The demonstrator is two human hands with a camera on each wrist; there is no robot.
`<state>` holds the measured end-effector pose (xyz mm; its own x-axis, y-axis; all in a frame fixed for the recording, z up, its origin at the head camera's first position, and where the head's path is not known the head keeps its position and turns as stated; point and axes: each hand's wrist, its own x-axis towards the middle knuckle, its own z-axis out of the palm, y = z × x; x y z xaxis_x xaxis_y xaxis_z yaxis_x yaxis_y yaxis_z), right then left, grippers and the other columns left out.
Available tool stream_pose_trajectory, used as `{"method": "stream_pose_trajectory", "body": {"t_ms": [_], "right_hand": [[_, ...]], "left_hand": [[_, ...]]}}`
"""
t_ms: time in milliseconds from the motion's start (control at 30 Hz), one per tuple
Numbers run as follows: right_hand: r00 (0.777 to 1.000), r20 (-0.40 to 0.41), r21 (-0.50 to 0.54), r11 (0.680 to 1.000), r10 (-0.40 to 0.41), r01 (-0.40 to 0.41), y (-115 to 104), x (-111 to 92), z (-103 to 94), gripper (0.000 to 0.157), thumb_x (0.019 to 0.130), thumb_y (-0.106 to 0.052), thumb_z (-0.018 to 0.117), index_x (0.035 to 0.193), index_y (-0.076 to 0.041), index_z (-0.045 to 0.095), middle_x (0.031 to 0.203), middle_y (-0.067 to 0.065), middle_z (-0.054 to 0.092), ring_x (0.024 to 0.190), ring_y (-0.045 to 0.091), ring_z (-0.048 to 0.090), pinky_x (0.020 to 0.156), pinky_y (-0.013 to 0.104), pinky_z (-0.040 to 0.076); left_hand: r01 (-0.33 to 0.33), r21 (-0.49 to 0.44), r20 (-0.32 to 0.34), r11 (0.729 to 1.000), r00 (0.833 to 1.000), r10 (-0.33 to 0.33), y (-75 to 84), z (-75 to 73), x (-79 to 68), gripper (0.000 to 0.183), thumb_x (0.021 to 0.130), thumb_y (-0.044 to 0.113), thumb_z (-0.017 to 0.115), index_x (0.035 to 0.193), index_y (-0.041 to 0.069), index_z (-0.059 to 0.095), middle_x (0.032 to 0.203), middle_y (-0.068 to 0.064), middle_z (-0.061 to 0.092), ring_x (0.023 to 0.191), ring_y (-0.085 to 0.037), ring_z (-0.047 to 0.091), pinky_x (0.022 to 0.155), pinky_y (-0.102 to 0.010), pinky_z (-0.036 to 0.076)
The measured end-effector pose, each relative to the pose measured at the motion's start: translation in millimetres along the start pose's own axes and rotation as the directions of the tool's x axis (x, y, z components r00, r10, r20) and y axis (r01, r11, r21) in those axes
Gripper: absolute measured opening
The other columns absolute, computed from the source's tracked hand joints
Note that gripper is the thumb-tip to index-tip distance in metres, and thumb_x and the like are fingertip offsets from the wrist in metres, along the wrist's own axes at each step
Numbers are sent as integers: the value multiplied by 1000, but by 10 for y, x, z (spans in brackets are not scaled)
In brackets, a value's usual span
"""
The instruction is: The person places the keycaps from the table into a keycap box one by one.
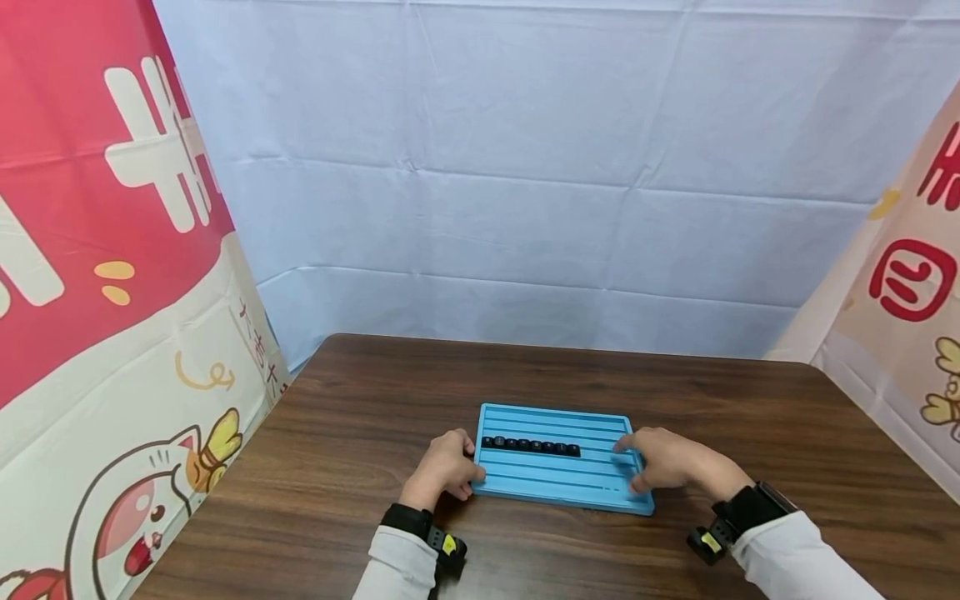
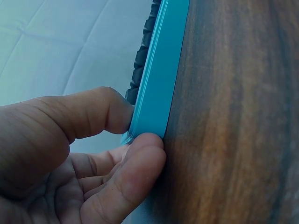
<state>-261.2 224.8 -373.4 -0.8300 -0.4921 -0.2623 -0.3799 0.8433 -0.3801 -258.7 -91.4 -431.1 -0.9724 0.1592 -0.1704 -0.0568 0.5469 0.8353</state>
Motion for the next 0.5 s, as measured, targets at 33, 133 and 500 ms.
{"method": "stream_pose_trajectory", "body": {"t_ms": [33, 133, 500], "right_hand": [[1000, 7, 17, 1000, 6, -6, 15, -13, 6, 48, 75, -9, 77, 118, -1, 59, 121, 25, 51, 114, 47, 43, 85, 56, 43], [999, 28, 69, 997, 22, -24, 56, -54, 25, 48, 76, -7, 76, 119, 0, 58, 121, 25, 50, 115, 46, 43, 85, 55, 44], [995, 30, 186, 977, 97, -100, 174, -216, 64, 57, 72, -5, 79, 123, 2, 54, 117, 20, 53, 109, 44, 47, 80, 51, 46]], "left_hand": [[-1, 0, 0, 1000, 1000, 1, 0, -6, -1, 27, 74, -7, 67, 92, -2, 48, 65, -17, 53, 44, -21, 57, 41, -32, 52], [-3, -1, 0, 1000, 1000, 3, -2, -20, -5, 27, 74, -7, 67, 92, -2, 48, 66, -17, 53, 44, -21, 57, 41, -32, 52], [11, -1, 6, 1000, 1000, -11, 5, -42, -21, 27, 75, -7, 67, 93, -2, 48, 65, -18, 53, 45, -21, 58, 42, -32, 52]]}}
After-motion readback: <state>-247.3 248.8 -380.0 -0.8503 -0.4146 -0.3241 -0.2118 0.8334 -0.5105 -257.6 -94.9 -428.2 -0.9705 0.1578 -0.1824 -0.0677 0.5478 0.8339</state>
